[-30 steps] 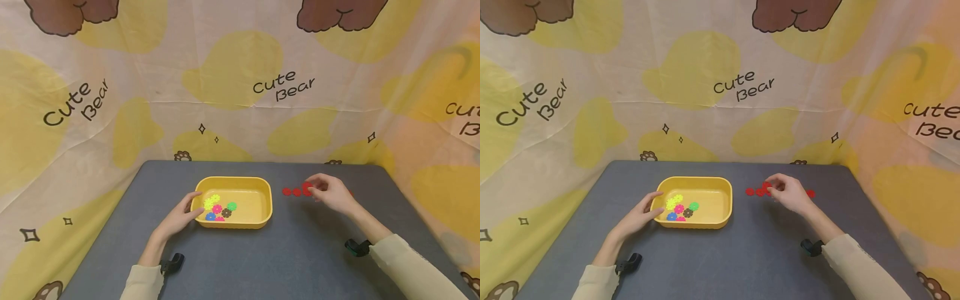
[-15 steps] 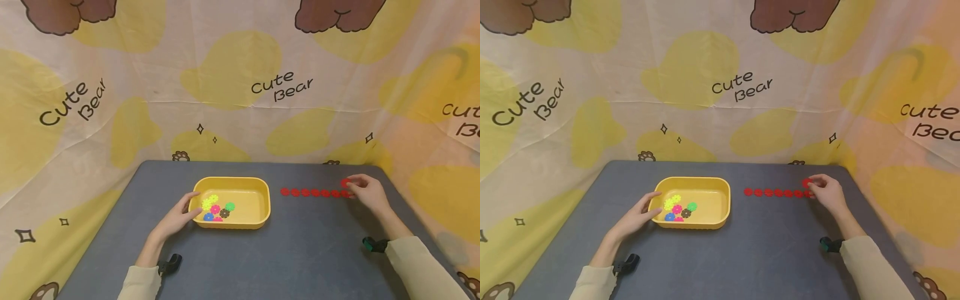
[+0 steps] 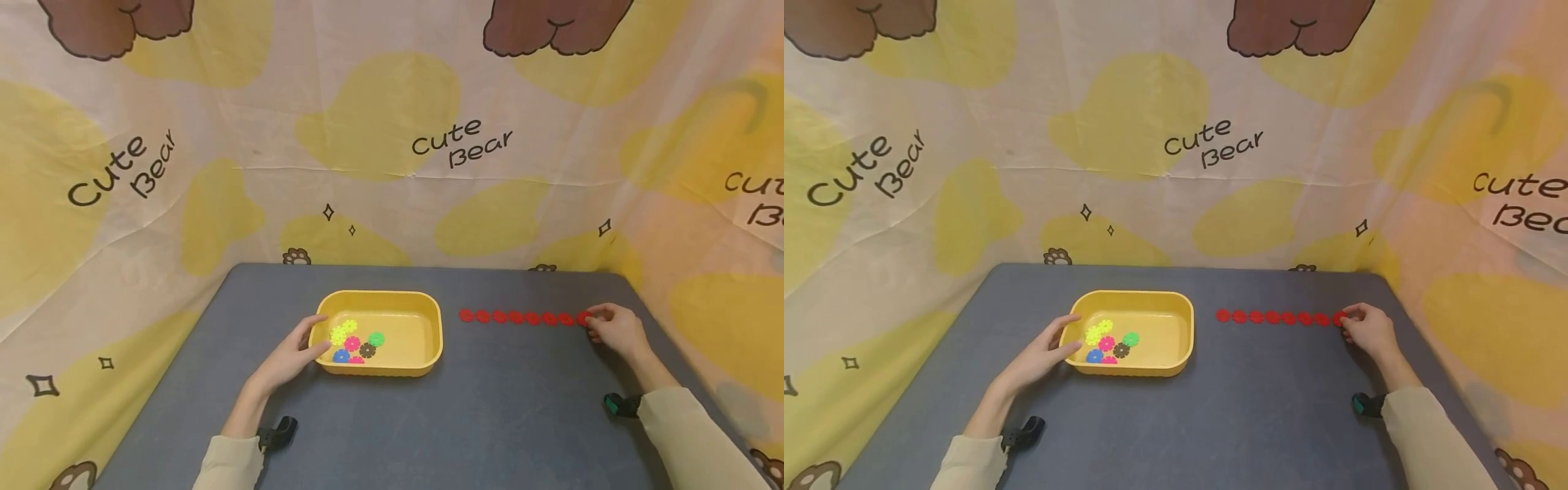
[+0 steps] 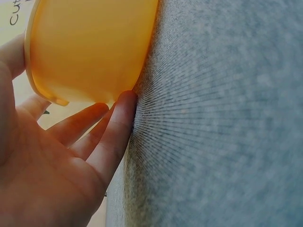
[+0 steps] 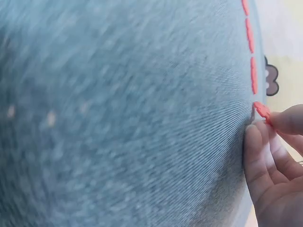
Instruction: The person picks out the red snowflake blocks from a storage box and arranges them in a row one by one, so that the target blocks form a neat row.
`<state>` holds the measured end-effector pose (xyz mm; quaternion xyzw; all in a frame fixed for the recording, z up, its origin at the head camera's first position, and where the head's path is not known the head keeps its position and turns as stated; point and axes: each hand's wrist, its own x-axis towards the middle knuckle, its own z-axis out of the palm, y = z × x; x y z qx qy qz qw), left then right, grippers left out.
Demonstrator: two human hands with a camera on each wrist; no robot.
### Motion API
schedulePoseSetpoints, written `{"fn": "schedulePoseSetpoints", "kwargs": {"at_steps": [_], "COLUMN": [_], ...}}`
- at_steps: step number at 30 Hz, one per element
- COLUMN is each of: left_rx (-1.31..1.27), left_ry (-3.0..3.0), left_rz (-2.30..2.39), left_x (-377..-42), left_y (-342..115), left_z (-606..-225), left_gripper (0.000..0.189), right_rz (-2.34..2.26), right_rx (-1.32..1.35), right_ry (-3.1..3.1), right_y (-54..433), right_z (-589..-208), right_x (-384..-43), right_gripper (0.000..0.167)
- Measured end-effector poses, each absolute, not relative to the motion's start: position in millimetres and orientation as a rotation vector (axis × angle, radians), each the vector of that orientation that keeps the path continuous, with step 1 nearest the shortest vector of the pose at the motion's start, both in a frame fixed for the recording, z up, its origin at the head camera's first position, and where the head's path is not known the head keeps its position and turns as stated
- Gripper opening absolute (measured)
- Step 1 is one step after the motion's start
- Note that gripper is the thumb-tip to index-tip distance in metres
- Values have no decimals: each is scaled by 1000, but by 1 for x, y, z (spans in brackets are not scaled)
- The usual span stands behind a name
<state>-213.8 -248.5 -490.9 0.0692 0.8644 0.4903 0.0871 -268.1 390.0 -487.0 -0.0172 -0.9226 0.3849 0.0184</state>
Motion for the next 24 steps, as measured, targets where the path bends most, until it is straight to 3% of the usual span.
{"fn": "schedulePoseSetpoints", "kwargs": {"at_steps": [10,24], "left_rx": [204,221], "left_ry": [2583,2780], "left_rz": [1467,1366], "left_x": [-215,-216], "left_y": [-250,-260], "left_z": [-490,-476], "left_gripper": [64,64], "right_rz": [1043,1037], "right_rx": [-39,183], "right_ry": [-2931,-2856], "right_y": [386,327], "right_z": [-483,-451], "right_x": [-266,-252], "right_gripper": [35,30]}}
